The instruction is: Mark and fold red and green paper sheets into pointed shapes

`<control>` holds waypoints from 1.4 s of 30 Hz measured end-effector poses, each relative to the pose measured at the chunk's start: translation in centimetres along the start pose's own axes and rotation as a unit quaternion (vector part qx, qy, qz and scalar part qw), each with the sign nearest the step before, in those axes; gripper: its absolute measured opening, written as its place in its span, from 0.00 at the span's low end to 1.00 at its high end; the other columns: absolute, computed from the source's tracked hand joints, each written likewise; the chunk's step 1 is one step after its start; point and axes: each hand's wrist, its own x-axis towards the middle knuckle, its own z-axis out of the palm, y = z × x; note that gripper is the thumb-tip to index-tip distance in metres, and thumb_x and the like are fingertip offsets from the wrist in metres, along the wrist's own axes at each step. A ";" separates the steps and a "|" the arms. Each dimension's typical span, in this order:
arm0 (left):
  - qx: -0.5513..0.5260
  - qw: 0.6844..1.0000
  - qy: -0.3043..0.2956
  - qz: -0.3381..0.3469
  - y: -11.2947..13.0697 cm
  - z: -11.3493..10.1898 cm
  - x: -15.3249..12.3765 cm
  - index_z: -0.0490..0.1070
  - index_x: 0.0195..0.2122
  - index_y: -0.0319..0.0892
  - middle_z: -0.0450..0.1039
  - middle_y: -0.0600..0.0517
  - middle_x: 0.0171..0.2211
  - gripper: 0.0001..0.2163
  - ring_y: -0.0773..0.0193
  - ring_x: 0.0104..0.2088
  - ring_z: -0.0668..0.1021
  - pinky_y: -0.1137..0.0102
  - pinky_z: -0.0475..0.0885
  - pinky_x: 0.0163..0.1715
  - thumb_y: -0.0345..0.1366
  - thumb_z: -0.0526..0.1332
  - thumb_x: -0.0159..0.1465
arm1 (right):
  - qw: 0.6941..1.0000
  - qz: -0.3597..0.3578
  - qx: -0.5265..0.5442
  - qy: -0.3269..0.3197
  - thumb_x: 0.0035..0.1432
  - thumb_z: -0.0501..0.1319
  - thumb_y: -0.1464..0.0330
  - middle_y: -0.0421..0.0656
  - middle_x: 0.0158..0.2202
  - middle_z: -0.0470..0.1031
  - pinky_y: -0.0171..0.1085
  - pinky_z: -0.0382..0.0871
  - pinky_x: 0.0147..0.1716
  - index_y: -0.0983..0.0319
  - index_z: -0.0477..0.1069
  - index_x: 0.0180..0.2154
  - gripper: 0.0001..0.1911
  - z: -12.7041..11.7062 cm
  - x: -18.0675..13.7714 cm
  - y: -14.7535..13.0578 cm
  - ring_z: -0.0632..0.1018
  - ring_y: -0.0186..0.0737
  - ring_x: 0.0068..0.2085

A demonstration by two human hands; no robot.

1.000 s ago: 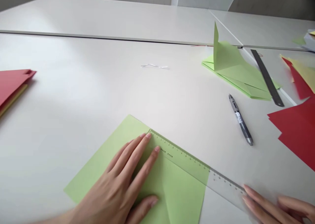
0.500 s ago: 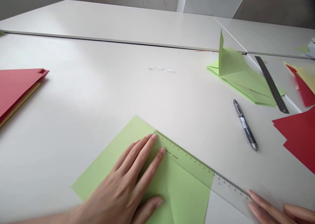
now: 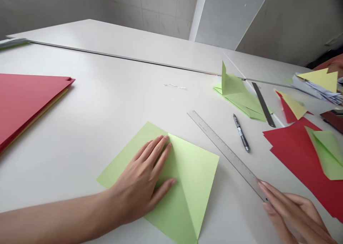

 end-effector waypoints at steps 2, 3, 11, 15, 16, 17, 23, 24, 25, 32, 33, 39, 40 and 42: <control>0.011 1.000 0.004 -0.018 0.2 0.1 0.3 0.55 0.64 0.32 0.61 0.36 0.62 0.30 0.43 0.63 0.63 0.52 0.64 0.59 0.50 0.50 0.68 | 1.000 0.004 0.011 -0.002 0.57 0.61 0.79 0.43 0.49 0.78 0.41 0.70 0.21 0.52 0.74 0.53 0.25 0.5 0.1 -2.0 0.80 0.53 0.42; 0.019 0.999 0.005 -0.030 0.3 0.1 0.6 0.58 0.62 0.32 0.63 0.35 0.60 0.30 0.43 0.61 0.65 0.52 0.66 0.57 0.51 0.49 0.68 | 1.000 -0.004 0.013 -0.009 0.57 0.61 0.80 0.44 0.49 0.78 0.39 0.69 0.21 0.53 0.74 0.54 0.25 0.7 0.1 -3.0 0.80 0.52 0.42; 0.090 0.992 0.000 -0.091 1.1 0.2 3.0 0.72 0.39 0.30 0.69 0.35 0.37 0.15 0.49 0.37 0.71 0.57 0.71 0.35 0.32 0.47 0.64 | 0.996 -0.060 -0.005 -0.060 0.61 0.58 0.78 0.49 0.51 0.77 0.38 0.75 0.31 0.57 0.71 0.56 0.23 3.6 -1.5 -6.5 0.80 0.42 0.36; 0.092 0.993 -0.010 -0.075 1.0 -0.4 2.2 0.72 0.36 0.32 0.71 0.36 0.38 0.13 0.50 0.37 0.73 0.57 0.72 0.34 0.28 0.48 0.63 | 0.992 -0.080 -0.066 -0.066 0.63 0.58 0.76 0.49 0.54 0.75 0.38 0.74 0.30 0.56 0.70 0.57 0.22 4.1 -2.3 -6.7 0.79 0.41 0.33; 0.088 0.994 -0.014 -0.061 0.5 -0.7 1.8 0.72 0.39 0.32 0.72 0.35 0.41 0.14 0.50 0.40 0.74 0.57 0.73 0.37 0.28 0.48 0.63 | 0.992 -0.082 -0.072 -0.066 0.63 0.57 0.75 0.49 0.54 0.75 0.38 0.74 0.30 0.56 0.70 0.58 0.22 4.1 -2.3 -6.7 0.78 0.41 0.33; 0.081 0.996 -0.020 -0.042 -0.2 -1.0 1.3 0.72 0.42 0.32 0.71 0.35 0.46 0.14 0.50 0.45 0.74 0.57 0.73 0.42 0.28 0.48 0.64 | 0.991 -0.085 -0.073 -0.066 0.64 0.57 0.75 0.49 0.54 0.75 0.38 0.74 0.30 0.56 0.70 0.58 0.22 4.0 -2.3 -6.8 0.78 0.40 0.33; 0.062 0.997 -0.050 0.023 -5.5 -2.5 -1.5 0.60 0.62 0.44 0.60 0.48 0.64 0.20 0.58 0.63 0.64 0.63 0.66 0.59 0.42 0.48 0.71 | 0.994 -0.060 -0.061 -0.071 0.64 0.56 0.75 0.46 0.52 0.77 0.38 0.73 0.30 0.57 0.72 0.56 0.20 3.6 -1.4 -6.4 0.73 0.40 0.33; 0.082 0.996 -0.046 0.000 -5.7 -2.3 -1.8 0.58 0.63 0.44 0.59 0.46 0.65 0.23 0.56 0.64 0.63 0.62 0.66 0.59 0.47 0.48 0.70 | 0.994 -0.059 -0.055 -0.073 0.64 0.56 0.75 0.46 0.51 0.77 0.37 0.73 0.30 0.57 0.71 0.56 0.20 3.6 -1.2 -6.3 0.72 0.40 0.33; 0.097 0.994 -0.042 -0.021 -5.4 -2.0 -2.0 0.58 0.63 0.42 0.58 0.44 0.65 0.25 0.54 0.64 0.63 0.60 0.66 0.59 0.49 0.48 0.70 | 0.994 -0.060 -0.048 -0.074 0.64 0.56 0.75 0.46 0.52 0.76 0.37 0.72 0.30 0.58 0.71 0.57 0.21 3.6 -1.1 -6.3 0.72 0.40 0.33; 0.170 0.976 0.001 -0.138 0.2 0.1 -0.6 0.68 0.53 0.25 0.70 0.29 0.47 0.21 0.42 0.49 0.74 0.55 0.74 0.38 0.36 0.47 0.69 | 0.996 -0.088 -0.032 -0.016 0.63 0.59 0.75 0.47 0.54 0.74 0.38 0.71 0.35 0.58 0.70 0.57 0.21 5.5 -0.4 -8.3 0.72 0.40 0.36; 0.176 0.974 -0.001 -0.141 0.5 0.1 -0.3 0.70 0.49 0.26 0.72 0.31 0.43 0.19 0.44 0.44 0.75 0.58 0.73 0.34 0.35 0.47 0.68 | 0.995 -0.093 -0.034 -0.019 0.63 0.59 0.75 0.47 0.53 0.75 0.38 0.71 0.34 0.59 0.71 0.56 0.20 5.8 -0.4 -8.7 0.72 0.41 0.36; 0.190 0.971 -0.002 -0.143 -0.1 -0.6 0.2 0.73 0.32 0.33 0.71 0.39 0.32 0.14 0.52 0.34 0.73 0.62 0.70 0.29 0.31 0.49 0.65 | 0.993 -0.085 -0.069 -0.050 0.65 0.55 0.73 0.46 0.54 0.74 0.40 0.72 0.33 0.60 0.74 0.54 0.17 6.6 -1.2 -9.9 0.73 0.43 0.35; 0.189 0.971 0.003 -0.148 -0.2 -0.6 0.2 0.73 0.34 0.32 0.71 0.38 0.33 0.14 0.51 0.35 0.73 0.61 0.70 0.31 0.32 0.49 0.65 | 0.992 -0.085 -0.072 -0.055 0.65 0.55 0.73 0.46 0.55 0.74 0.40 0.72 0.32 0.60 0.74 0.54 0.18 6.5 -1.4 -10.0 0.74 0.43 0.35; 0.183 0.971 0.013 -0.155 -0.3 -0.5 0.2 0.73 0.41 0.29 0.71 0.35 0.38 0.16 0.49 0.38 0.74 0.58 0.71 0.35 0.34 0.48 0.66 | 0.990 -0.088 -0.078 -0.073 0.66 0.55 0.72 0.45 0.55 0.74 0.40 0.73 0.32 0.60 0.73 0.55 0.18 6.2 -1.6 -10.0 0.75 0.43 0.35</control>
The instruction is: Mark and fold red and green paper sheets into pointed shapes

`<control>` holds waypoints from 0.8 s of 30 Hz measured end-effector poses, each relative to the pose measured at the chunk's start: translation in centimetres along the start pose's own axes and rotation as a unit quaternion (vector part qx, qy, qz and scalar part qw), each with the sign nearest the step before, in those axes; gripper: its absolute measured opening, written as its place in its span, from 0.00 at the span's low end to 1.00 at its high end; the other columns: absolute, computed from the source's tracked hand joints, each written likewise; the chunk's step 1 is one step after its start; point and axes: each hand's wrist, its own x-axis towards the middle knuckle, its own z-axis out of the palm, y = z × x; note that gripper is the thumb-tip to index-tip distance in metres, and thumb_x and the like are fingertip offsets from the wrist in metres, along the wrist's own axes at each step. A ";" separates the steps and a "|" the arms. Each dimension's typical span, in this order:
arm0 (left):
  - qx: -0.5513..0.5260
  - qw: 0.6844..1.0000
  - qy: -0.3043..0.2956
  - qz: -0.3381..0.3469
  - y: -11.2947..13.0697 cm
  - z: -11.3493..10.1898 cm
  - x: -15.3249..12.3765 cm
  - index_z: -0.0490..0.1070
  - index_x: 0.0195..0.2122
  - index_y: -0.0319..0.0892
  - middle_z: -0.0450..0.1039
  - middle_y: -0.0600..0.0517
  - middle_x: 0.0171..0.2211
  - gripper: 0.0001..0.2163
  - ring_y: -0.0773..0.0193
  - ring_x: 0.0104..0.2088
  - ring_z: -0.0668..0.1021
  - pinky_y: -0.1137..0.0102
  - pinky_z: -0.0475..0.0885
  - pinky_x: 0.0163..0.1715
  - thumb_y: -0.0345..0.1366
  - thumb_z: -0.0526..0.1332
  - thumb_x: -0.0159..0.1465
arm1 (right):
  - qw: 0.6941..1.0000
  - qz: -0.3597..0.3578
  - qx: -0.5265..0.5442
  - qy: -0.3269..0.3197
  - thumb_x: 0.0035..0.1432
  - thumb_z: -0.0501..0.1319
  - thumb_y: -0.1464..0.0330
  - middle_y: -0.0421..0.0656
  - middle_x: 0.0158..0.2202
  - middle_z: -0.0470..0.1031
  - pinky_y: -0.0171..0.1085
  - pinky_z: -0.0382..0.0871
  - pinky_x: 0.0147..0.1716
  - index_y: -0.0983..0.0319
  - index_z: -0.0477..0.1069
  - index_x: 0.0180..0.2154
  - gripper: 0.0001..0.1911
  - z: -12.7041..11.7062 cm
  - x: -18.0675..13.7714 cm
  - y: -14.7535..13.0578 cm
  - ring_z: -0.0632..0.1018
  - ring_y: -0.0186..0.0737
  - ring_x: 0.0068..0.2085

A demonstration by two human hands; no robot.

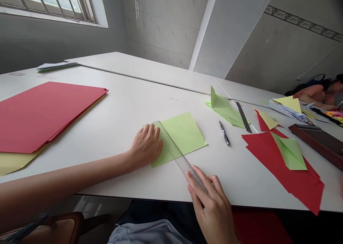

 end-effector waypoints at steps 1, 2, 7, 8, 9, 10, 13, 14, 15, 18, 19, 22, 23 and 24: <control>-0.005 1.000 0.004 -0.002 0.0 0.1 0.0 0.71 0.46 0.27 0.71 0.34 0.42 0.18 0.48 0.40 0.74 0.58 0.72 0.37 0.35 0.48 0.66 | 1.000 -0.006 -0.003 -0.012 0.66 0.55 0.72 0.45 0.56 0.73 0.40 0.73 0.32 0.60 0.72 0.55 0.18 -0.1 -0.1 0.1 0.75 0.43 0.36; -0.011 1.000 0.007 -0.001 -0.1 0.3 -0.1 0.69 0.51 0.26 0.70 0.32 0.46 0.20 0.46 0.44 0.74 0.57 0.72 0.39 0.34 0.47 0.66 | 1.000 -0.015 -0.008 -0.024 0.65 0.55 0.71 0.44 0.56 0.73 0.40 0.74 0.32 0.60 0.71 0.56 0.19 -0.1 -0.2 0.2 0.76 0.44 0.37; -0.040 0.999 0.013 0.015 -0.4 1.7 -0.3 0.62 0.59 0.26 0.61 0.33 0.62 0.24 0.46 0.63 0.64 0.57 0.65 0.57 0.35 0.42 0.68 | 0.995 -0.070 -0.036 -0.060 0.65 0.55 0.70 0.43 0.59 0.70 0.40 0.76 0.37 0.60 0.67 0.60 0.23 -0.3 -0.6 0.8 0.78 0.49 0.48; -0.045 0.999 0.013 0.014 -0.5 2.0 -0.4 0.62 0.59 0.26 0.61 0.33 0.62 0.24 0.47 0.64 0.63 0.57 0.64 0.59 0.37 0.41 0.69 | 0.994 -0.077 -0.041 -0.065 0.64 0.55 0.70 0.43 0.60 0.69 0.40 0.77 0.38 0.60 0.66 0.61 0.23 -0.3 -0.6 0.8 0.78 0.50 0.49; -0.050 0.999 0.013 0.012 -0.5 2.3 -0.4 0.62 0.60 0.27 0.61 0.34 0.62 0.26 0.47 0.64 0.63 0.57 0.64 0.60 0.41 0.41 0.70 | 0.993 -0.083 -0.045 -0.070 0.64 0.55 0.70 0.43 0.60 0.69 0.40 0.77 0.38 0.60 0.65 0.61 0.24 -0.4 -0.6 0.8 0.78 0.50 0.49; -0.054 0.998 0.015 0.009 -0.5 2.5 -0.5 0.62 0.60 0.27 0.61 0.34 0.62 0.27 0.47 0.64 0.63 0.56 0.63 0.60 0.44 0.40 0.71 | 0.992 -0.090 -0.048 -0.073 0.63 0.54 0.71 0.44 0.60 0.68 0.40 0.77 0.38 0.60 0.65 0.62 0.25 -0.5 -0.6 0.7 0.78 0.50 0.50; -0.061 0.998 0.019 0.003 -0.5 2.9 -0.5 0.61 0.61 0.27 0.60 0.32 0.62 0.31 0.45 0.64 0.62 0.55 0.63 0.60 0.50 0.39 0.71 | 0.990 -0.105 -0.048 -0.081 0.62 0.54 0.71 0.45 0.61 0.68 0.40 0.78 0.40 0.60 0.65 0.62 0.26 -0.8 -0.5 0.5 0.79 0.49 0.49; -0.063 0.998 0.019 0.003 -0.5 2.9 -0.6 0.61 0.61 0.26 0.59 0.32 0.62 0.32 0.45 0.64 0.62 0.55 0.63 0.60 0.50 0.39 0.71 | 0.990 -0.101 -0.047 -0.084 0.62 0.53 0.72 0.44 0.61 0.68 0.40 0.78 0.41 0.60 0.65 0.61 0.26 -0.9 -0.4 0.4 0.79 0.48 0.50; -0.064 0.998 0.020 0.003 -0.5 2.9 -0.6 0.61 0.61 0.26 0.59 0.32 0.62 0.32 0.45 0.64 0.62 0.55 0.63 0.60 0.50 0.39 0.71 | 0.991 -0.094 -0.045 -0.086 0.62 0.52 0.72 0.44 0.60 0.68 0.41 0.78 0.43 0.59 0.66 0.61 0.26 -0.9 -0.3 0.3 0.79 0.48 0.50; -0.067 0.998 0.021 0.004 -0.6 2.9 -0.6 0.61 0.60 0.27 0.60 0.33 0.62 0.32 0.46 0.64 0.62 0.55 0.63 0.61 0.50 0.38 0.71 | 0.992 -0.076 -0.047 -0.086 0.62 0.51 0.73 0.44 0.60 0.69 0.43 0.78 0.45 0.60 0.67 0.60 0.25 -1.0 -0.1 0.1 0.79 0.47 0.50; -0.067 0.998 0.022 0.004 -0.6 2.9 -0.6 0.61 0.60 0.27 0.60 0.33 0.62 0.32 0.46 0.64 0.62 0.55 0.63 0.61 0.50 0.38 0.71 | 0.992 -0.079 -0.049 -0.083 0.62 0.51 0.73 0.44 0.59 0.69 0.43 0.78 0.45 0.60 0.67 0.60 0.25 -1.0 -0.1 0.0 0.79 0.47 0.50; -0.065 0.998 0.023 0.002 -0.6 2.9 -0.6 0.61 0.60 0.25 0.59 0.32 0.63 0.32 0.44 0.64 0.61 0.55 0.63 0.61 0.50 0.38 0.71 | 0.992 -0.091 -0.052 -0.067 0.60 0.51 0.74 0.46 0.58 0.72 0.42 0.79 0.42 0.59 0.70 0.57 0.25 -0.8 -0.1 0.0 0.80 0.47 0.48; -0.064 0.998 0.023 0.000 -0.6 3.0 -0.6 0.61 0.60 0.25 0.59 0.32 0.63 0.32 0.44 0.64 0.61 0.54 0.63 0.61 0.50 0.39 0.71 | 0.992 -0.095 -0.050 -0.061 0.59 0.51 0.74 0.46 0.57 0.72 0.42 0.79 0.42 0.59 0.71 0.56 0.25 -0.7 -0.2 0.0 0.80 0.47 0.48; -0.064 0.998 0.023 -0.001 -0.5 3.0 -0.7 0.61 0.60 0.26 0.59 0.32 0.63 0.32 0.44 0.64 0.61 0.54 0.63 0.61 0.50 0.39 0.71 | 0.993 -0.098 -0.048 -0.054 0.59 0.51 0.74 0.47 0.56 0.73 0.42 0.79 0.41 0.59 0.72 0.56 0.25 -0.6 -0.2 0.0 0.81 0.47 0.47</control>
